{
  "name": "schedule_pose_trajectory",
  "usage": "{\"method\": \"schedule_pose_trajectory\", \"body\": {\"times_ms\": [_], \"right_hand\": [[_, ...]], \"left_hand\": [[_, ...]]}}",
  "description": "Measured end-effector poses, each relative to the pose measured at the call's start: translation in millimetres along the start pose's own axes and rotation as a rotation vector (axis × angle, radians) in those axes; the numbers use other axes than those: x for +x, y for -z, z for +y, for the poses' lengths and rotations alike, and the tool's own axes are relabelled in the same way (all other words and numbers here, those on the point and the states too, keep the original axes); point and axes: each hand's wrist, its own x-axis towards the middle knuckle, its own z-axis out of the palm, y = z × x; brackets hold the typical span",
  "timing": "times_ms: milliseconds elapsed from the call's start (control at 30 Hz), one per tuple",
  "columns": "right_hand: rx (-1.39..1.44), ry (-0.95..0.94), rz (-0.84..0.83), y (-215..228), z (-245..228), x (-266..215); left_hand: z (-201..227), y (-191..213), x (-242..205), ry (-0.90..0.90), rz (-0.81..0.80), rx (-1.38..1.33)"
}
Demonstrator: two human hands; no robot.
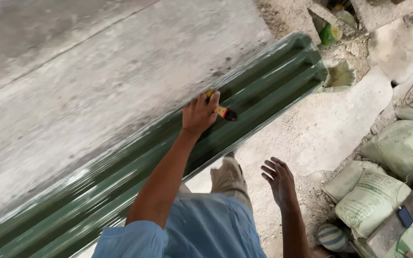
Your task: The person mixes a white powdery substance in a bucket using a brush, then applies the mixture onto a long green corrugated panel by brushing it along the surface.
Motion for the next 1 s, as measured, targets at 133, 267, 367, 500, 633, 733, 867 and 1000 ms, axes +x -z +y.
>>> {"method": "schedule_pose_trajectory", "body": {"times_ms": [133, 267, 367, 500, 633, 733, 867, 1000], "right_hand": [[0.099, 0.001, -0.028, 54.2, -33.0, 82.9], [0.025, -0.094, -0.027, 112.1, -82.8, 142.3], [0.095, -0.076, -0.066, 126.1, -128.2, 197.6], [0.182, -0.114, -0.031, 136.6, -163.8, 222.2], [0.184, -0.104, -0.119, 127.6, -184.9, 235.0], [0.146, -0.123, -0.126, 138.4, -196.5, 238.3], [0.112, -0.139, -0.078, 156.5, -199.3, 242.3], [0.055, -0.147, -0.061, 168.1, -204.7, 255.9]], "left_hand": [[50.8, -71.6, 68.4, -0.026, 0.102, 0.012], [104.0, -141.4, 133.3, -0.031, 0.117, -0.005], [121.6, -180.5, 190.3, -0.055, 0.185, 0.013], [159.7, -224.8, 222.4, 0.047, 0.108, -0.032], [176.9, -255.1, 265.6, 0.187, 0.138, -0.194], [168.7, -254.7, 279.8, 0.337, 0.124, -0.49], [149.3, -224.4, 275.0, 0.089, 0.256, -0.916], [168.6, -209.8, 280.4, 0.034, -0.129, -0.561]]}}
